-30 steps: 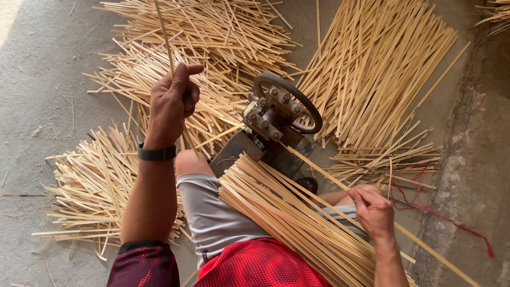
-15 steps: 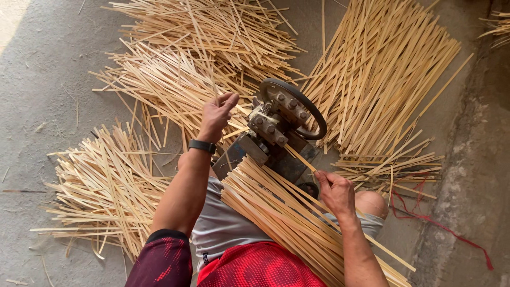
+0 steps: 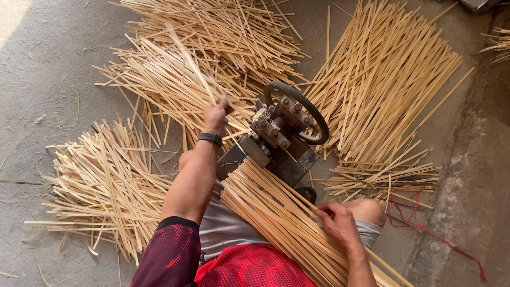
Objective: The person sits on the floor and uses a manual splitting machine to process long bamboo strips. They feed the strips into the machine's blade mechanism and pull them through to create thinner slivers, which are then placed into a pile on the floor.
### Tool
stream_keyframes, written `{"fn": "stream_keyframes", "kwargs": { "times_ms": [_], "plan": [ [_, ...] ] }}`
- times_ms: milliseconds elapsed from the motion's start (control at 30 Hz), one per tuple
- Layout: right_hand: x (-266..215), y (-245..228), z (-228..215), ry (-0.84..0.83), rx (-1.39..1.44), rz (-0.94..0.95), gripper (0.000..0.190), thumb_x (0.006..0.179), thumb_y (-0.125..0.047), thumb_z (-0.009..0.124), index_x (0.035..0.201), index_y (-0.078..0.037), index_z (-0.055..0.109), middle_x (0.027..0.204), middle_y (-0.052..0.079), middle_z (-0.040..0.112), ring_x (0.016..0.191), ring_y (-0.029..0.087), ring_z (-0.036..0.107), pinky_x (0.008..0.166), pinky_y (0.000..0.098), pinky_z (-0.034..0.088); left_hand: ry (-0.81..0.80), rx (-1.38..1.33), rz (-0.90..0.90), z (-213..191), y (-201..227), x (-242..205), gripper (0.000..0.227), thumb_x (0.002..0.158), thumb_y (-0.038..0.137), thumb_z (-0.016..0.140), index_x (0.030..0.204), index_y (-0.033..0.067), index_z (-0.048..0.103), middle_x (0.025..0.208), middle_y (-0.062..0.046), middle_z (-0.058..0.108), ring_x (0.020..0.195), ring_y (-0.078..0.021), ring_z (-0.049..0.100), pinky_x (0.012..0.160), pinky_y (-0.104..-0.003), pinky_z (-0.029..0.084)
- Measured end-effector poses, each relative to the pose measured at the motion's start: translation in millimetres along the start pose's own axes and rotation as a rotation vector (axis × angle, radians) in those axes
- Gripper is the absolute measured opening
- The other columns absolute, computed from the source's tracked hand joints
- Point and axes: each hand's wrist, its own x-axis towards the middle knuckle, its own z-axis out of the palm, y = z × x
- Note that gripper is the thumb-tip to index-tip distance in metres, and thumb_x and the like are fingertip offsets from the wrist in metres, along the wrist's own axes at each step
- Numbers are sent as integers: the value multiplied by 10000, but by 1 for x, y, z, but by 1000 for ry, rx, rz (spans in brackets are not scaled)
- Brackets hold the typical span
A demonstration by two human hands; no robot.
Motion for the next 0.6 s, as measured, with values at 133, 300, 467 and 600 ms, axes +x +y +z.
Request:
{"fn": "stream_keyframes", "kwargs": {
  "times_ms": [133, 300, 467, 600],
  "plan": [
    [-23, -4, -28, 13, 164, 158, 220, 911, -205, 687, 1093, -130, 785, 973, 91, 827, 796, 198, 764, 713, 368, 627, 28, -204, 110, -17, 37, 0, 324, 967, 320, 608, 1180, 77, 628, 862, -40, 724, 626, -74, 675, 401, -174, 422],
    [-24, -13, -25, 153, 173, -48, 236, 845, -194, 740, 1056, -109, 804, 1057, 77, 798, 877, 181, 760, 748, 342, 632, -229, -510, 165, -25, 52, -8, 439, 1021, 379, 602, 1251, 7, 633, 729, 32, 577, 552, -60, 530, 412, -173, 411],
    [-20, -48, -28, 232, -55, -156, 314, 881, -297, 719, 1145, -135, 767, 1262, 93, 673, 700, 197, 725, 734, 303, 648, -424, -335, 152, -5, 72, -58, 341, 1039, 359, 594, 1084, 32, 677, 615, 49, 545, 433, -54, 438, 339, -189, 367],
    [-29, -128, -81, 791, -346, -582, 478, 935, -373, 692, 1299, -64, 677, 1259, 140, 654, 1195, 307, 625, 995, 419, 529, -644, 5, 71, 26, 86, -136, 237, 1031, 245, 606, 1104, 41, 701, 666, -5, 663, 481, -65, 549, 398, -197, 442]
  ]
}}
